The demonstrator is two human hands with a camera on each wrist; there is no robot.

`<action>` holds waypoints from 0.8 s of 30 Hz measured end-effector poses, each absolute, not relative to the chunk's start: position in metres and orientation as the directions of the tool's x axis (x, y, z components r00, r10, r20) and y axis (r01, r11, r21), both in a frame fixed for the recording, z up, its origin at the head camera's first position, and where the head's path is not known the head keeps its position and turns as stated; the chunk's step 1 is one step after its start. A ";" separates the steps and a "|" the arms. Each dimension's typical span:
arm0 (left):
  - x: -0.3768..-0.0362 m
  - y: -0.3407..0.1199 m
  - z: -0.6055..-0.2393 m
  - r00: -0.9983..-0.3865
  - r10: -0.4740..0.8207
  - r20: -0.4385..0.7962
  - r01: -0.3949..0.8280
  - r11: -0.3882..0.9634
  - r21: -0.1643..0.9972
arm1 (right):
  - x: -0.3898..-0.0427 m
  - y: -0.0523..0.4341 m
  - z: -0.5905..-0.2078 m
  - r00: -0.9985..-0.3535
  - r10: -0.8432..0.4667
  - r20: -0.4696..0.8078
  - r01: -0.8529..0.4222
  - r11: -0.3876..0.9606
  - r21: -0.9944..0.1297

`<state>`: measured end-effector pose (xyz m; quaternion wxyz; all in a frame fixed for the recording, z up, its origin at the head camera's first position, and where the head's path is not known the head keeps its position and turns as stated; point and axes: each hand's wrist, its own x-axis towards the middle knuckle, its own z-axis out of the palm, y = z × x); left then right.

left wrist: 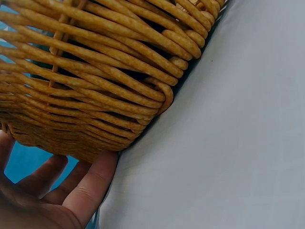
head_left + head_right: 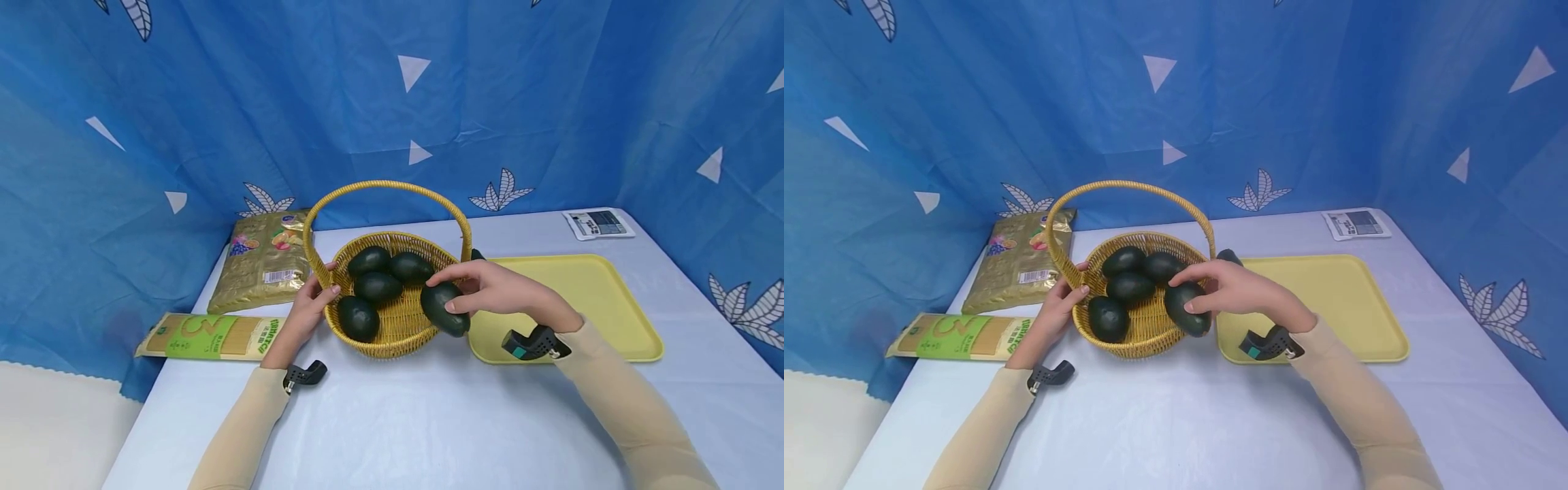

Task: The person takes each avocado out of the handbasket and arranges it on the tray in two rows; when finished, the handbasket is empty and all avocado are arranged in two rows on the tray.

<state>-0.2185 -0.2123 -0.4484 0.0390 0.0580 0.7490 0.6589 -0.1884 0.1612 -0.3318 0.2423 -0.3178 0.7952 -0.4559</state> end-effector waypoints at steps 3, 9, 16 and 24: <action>-0.219 -0.212 -0.447 -0.990 0.137 0.014 0.031 0.122 0.992 | -0.183 0.178 -0.332 -0.695 -0.711 -0.102 -0.271 0.390 -0.880; -0.218 -0.212 -0.447 -0.990 0.143 0.006 0.022 0.111 0.994 | -0.175 0.215 -0.331 -0.753 -0.645 -0.130 -0.225 0.438 -0.870; -0.216 -0.213 -0.447 -0.990 0.137 0.014 0.028 0.105 0.994 | -0.178 0.255 -0.331 -0.832 -0.540 -0.126 -0.173 0.469 -0.866; -0.218 -0.211 -0.447 -0.990 0.137 0.013 0.026 0.088 0.996 | -0.202 0.288 -0.348 -0.906 -0.414 -0.088 -0.134 0.478 -0.868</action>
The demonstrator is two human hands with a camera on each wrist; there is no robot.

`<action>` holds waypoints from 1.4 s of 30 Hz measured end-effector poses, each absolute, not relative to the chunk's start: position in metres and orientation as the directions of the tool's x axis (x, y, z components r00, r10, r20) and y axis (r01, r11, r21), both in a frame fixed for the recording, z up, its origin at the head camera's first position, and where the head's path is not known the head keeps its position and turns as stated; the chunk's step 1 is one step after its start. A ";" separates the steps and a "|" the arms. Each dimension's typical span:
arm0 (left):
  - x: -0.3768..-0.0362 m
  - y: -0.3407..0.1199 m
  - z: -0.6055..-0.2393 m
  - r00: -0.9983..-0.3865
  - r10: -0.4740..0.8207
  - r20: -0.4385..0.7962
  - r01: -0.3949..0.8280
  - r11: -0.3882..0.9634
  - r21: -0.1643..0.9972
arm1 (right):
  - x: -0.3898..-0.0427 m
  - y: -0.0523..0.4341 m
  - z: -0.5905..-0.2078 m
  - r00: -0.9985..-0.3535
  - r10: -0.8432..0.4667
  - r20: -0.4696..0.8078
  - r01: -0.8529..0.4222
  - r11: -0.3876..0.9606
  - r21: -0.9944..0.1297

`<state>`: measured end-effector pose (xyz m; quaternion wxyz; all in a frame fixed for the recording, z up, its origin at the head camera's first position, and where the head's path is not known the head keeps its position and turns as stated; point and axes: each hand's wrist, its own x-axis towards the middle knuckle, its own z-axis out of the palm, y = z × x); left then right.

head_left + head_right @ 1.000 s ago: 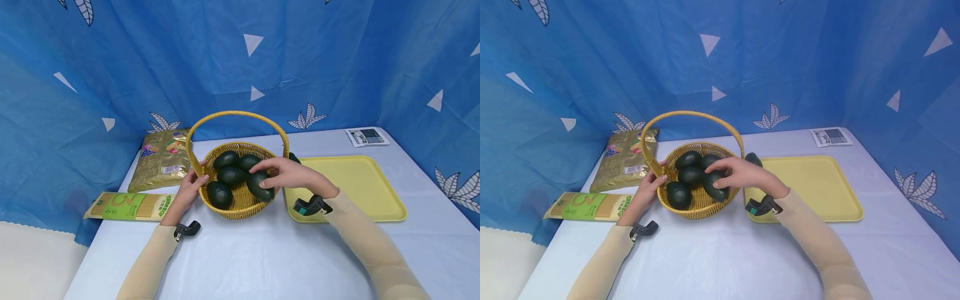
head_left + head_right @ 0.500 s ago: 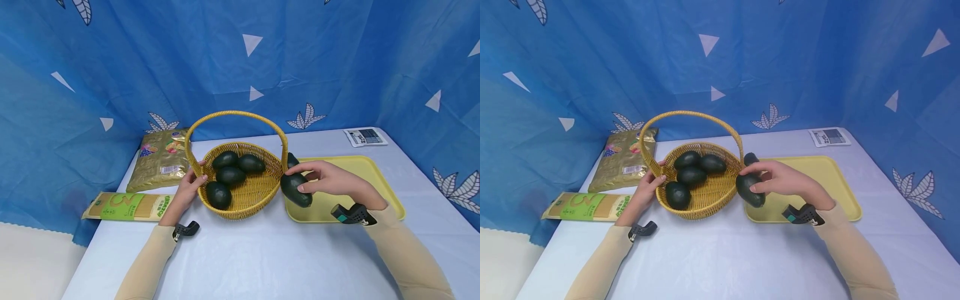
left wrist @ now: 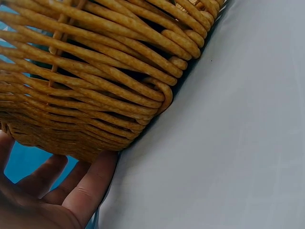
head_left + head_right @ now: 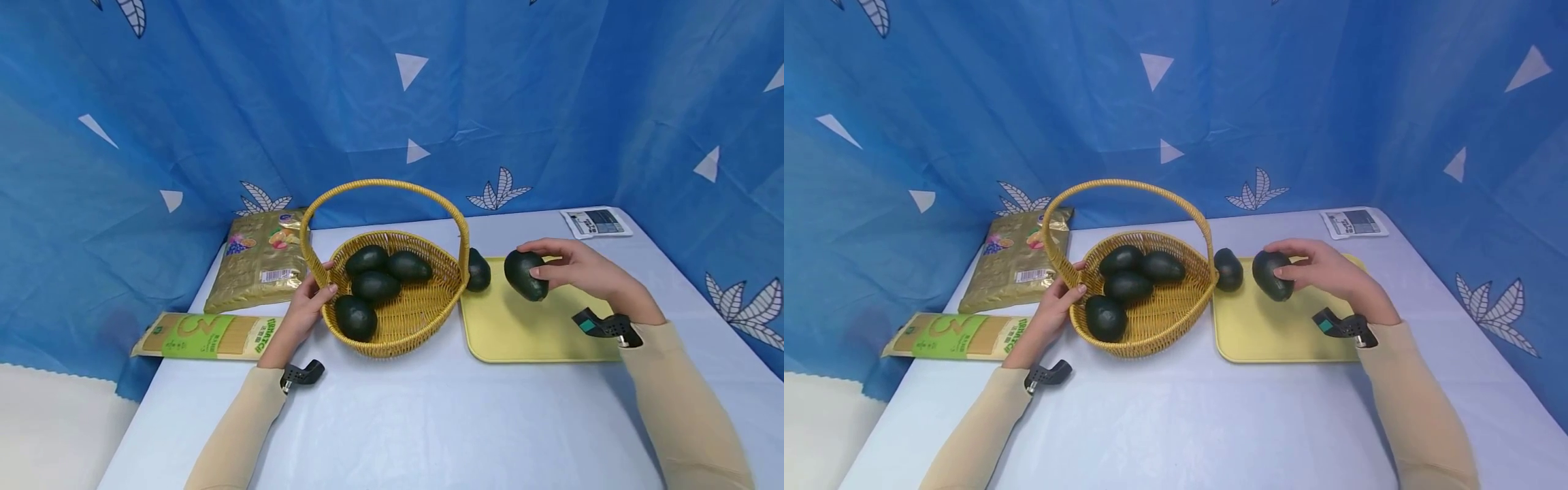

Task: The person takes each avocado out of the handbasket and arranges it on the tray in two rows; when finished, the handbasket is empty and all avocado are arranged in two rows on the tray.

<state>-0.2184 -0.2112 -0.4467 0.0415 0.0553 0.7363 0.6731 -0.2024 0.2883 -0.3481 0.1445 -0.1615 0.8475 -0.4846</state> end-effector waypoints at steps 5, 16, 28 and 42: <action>-0.220 -0.209 -0.447 -0.990 0.138 0.026 0.038 0.084 0.996 | -0.223 0.299 -0.365 -0.931 -0.334 -0.145 -0.060 0.534 -0.843; -0.220 -0.210 -0.449 -0.992 0.128 0.021 0.035 0.104 0.994 | -0.247 0.305 -0.395 -0.952 -0.259 -0.161 -0.023 0.588 -0.808; -0.219 -0.211 -0.449 -0.991 0.133 0.023 0.038 0.113 0.993 | -0.252 0.305 -0.408 -0.964 -0.204 -0.167 0.018 0.582 -0.813; -0.219 -0.213 -0.448 -0.990 0.133 0.044 0.058 0.108 0.992 | -0.256 0.300 -0.409 -0.968 -0.177 -0.180 0.040 0.596 -0.802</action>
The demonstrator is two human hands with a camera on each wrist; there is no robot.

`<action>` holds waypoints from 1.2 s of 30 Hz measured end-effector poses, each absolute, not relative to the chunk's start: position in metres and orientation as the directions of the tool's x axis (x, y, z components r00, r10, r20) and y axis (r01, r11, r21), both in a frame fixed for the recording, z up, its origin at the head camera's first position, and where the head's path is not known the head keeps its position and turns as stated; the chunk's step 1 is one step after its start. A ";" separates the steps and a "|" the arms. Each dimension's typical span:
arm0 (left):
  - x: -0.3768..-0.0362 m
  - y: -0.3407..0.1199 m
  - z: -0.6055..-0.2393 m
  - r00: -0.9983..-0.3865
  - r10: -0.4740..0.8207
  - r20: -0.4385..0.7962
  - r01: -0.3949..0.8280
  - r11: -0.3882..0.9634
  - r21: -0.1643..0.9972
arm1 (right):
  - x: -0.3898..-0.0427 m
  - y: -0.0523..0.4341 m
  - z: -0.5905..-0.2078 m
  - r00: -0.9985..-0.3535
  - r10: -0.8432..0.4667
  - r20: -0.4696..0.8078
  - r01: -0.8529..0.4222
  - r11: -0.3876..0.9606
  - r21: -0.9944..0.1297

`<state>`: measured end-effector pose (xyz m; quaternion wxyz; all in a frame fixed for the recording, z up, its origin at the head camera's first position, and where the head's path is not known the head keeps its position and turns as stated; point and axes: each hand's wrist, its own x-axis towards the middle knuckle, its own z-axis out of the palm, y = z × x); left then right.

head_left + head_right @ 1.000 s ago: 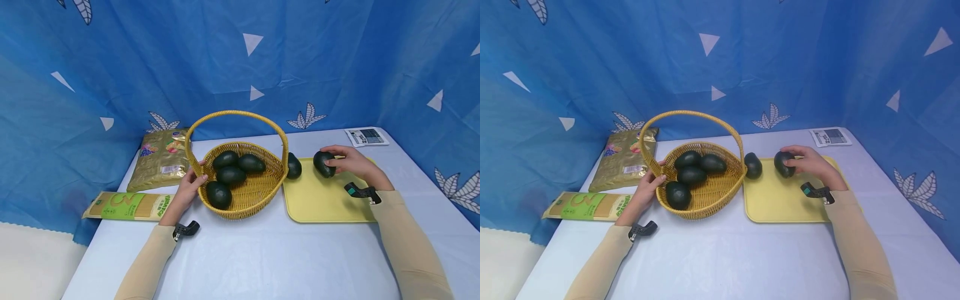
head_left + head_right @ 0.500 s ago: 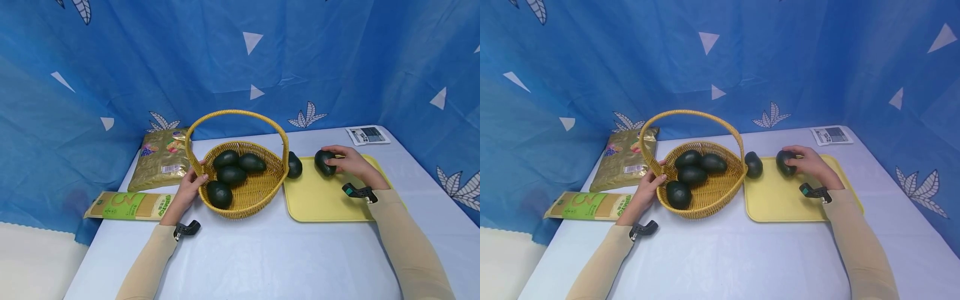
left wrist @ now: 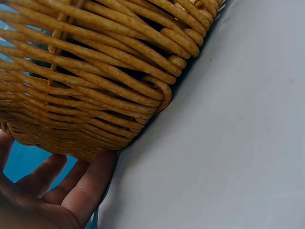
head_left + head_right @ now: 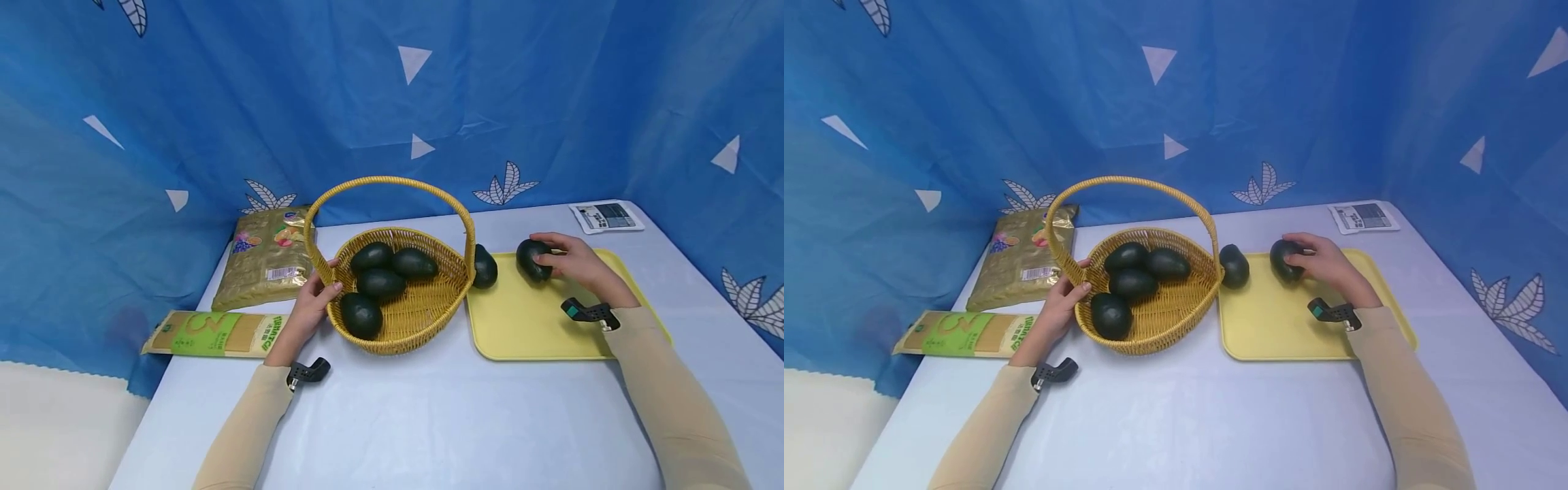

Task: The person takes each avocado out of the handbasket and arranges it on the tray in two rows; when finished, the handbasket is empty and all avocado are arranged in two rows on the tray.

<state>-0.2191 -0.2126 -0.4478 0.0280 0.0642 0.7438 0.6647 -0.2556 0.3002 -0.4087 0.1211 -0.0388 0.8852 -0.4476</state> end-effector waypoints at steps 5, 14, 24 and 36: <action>-0.221 -0.210 -0.449 -0.989 0.139 0.043 0.059 0.113 0.992 | -0.253 0.303 -0.408 -0.969 -0.173 -0.177 0.044 0.583 -0.812; -0.219 -0.207 -0.449 -0.991 0.129 0.023 0.041 0.137 0.990 | -0.251 0.305 -0.407 -0.970 -0.150 -0.192 0.072 0.576 -0.814; -0.221 -0.219 -0.441 -0.992 0.121 0.024 0.041 0.141 0.989 | -0.254 0.293 -0.395 -0.979 -0.156 -0.133 0.026 0.548 -0.836; -0.220 -0.212 -0.444 -0.989 0.150 -0.018 0.006 0.162 0.987 | -0.240 0.300 -0.389 -0.991 -0.119 -0.067 -0.015 0.581 -0.813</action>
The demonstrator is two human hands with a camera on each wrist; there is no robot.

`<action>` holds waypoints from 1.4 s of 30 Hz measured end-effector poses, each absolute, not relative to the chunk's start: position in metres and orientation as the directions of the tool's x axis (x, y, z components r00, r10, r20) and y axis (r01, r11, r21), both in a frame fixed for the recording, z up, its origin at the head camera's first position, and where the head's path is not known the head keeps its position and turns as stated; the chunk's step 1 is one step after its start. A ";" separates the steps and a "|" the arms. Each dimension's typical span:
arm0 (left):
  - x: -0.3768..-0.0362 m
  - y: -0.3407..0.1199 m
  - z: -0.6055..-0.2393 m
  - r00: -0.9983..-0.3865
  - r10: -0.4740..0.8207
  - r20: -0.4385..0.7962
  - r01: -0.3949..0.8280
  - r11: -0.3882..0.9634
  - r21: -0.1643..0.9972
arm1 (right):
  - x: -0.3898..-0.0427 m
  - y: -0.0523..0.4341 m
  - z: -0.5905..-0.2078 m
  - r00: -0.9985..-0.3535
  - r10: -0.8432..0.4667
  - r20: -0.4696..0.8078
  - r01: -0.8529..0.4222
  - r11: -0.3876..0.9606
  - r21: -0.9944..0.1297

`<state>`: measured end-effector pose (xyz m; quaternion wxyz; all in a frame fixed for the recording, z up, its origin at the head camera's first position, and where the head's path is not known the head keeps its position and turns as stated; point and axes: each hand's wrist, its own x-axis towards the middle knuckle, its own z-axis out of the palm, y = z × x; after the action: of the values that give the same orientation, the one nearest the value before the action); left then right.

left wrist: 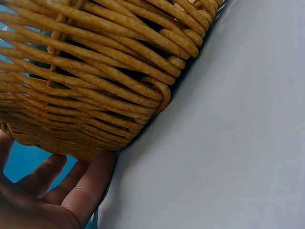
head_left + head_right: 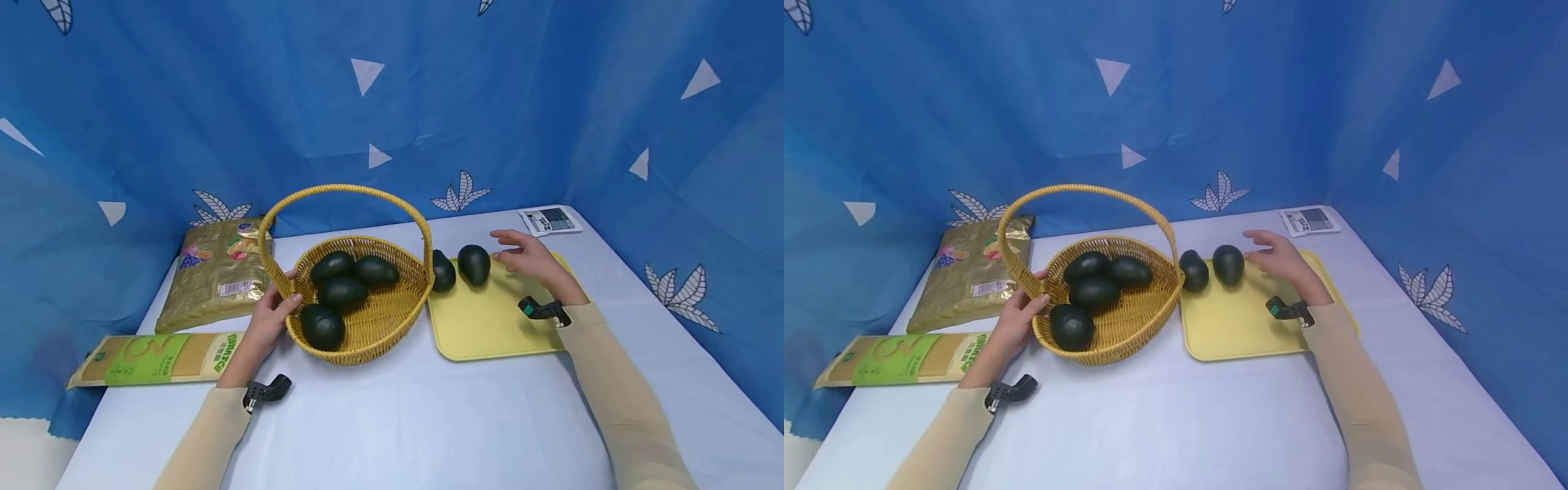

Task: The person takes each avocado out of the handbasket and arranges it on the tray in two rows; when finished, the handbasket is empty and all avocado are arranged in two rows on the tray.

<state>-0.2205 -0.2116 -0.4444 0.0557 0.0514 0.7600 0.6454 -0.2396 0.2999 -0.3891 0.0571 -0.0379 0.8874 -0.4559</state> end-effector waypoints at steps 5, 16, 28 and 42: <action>-0.220 -0.211 -0.445 -0.988 0.154 -0.013 0.011 0.156 0.988 | -0.231 0.293 -0.380 -0.993 -0.114 -0.005 -0.065 0.602 -0.796; -0.214 -0.212 -0.449 -0.993 0.116 -0.008 0.008 0.140 0.990 | -0.231 0.281 -0.371 -0.982 -0.185 0.037 -0.143 0.602 -0.786; -0.219 -0.210 -0.450 -0.990 0.137 0.014 0.033 0.134 0.990 | -0.240 0.279 -0.400 -0.977 -0.180 -0.116 -0.008 0.571 -0.821; -0.217 -0.211 -0.449 -0.994 0.113 0.015 0.032 0.152 0.988 | -0.245 0.269 -0.411 -0.975 -0.200 -0.096 -0.030 0.547 -0.837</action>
<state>-0.2172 -0.2112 -0.4494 0.0311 0.0478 0.7584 0.6493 -0.2454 0.2687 -0.4111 0.0905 -0.0658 0.8748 -0.4714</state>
